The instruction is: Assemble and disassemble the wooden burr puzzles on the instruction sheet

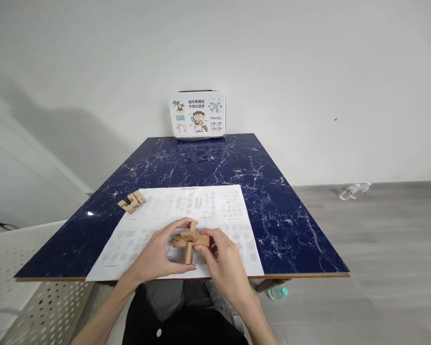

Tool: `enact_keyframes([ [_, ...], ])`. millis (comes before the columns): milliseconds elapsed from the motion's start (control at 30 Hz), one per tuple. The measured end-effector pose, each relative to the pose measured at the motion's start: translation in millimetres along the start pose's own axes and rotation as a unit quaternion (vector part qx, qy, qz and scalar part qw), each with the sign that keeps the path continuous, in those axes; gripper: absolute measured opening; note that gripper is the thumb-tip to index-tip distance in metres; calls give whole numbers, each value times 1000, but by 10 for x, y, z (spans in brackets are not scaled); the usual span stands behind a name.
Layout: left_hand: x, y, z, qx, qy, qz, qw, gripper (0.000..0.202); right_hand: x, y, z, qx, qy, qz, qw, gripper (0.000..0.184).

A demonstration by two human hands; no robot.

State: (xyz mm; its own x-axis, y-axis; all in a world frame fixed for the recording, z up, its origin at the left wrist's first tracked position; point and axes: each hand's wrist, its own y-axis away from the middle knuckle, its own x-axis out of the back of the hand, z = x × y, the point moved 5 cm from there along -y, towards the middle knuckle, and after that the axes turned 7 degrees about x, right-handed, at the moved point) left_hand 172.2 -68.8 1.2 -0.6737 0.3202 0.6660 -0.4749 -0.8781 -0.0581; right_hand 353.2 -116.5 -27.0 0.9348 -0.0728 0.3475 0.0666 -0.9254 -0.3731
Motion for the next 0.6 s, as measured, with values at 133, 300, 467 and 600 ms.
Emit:
enact_keyframes([
  [133,-3,8,7,-4,-1,-2,1000,93,15,-25,-5,-6,-4,9,1000,20],
  [300,-22,13,3,-4,2,-3,1000,94,58,-88,-39,-29,-62,-12,998,23],
  [467,-33,10,-5,1,22,-6,1000,93,110,-85,-147,-26,-98,-7,995,23],
  [600,-20,16,-38,17,15,12,1000,104,243,-51,-153,-24,-136,56,989,28],
])
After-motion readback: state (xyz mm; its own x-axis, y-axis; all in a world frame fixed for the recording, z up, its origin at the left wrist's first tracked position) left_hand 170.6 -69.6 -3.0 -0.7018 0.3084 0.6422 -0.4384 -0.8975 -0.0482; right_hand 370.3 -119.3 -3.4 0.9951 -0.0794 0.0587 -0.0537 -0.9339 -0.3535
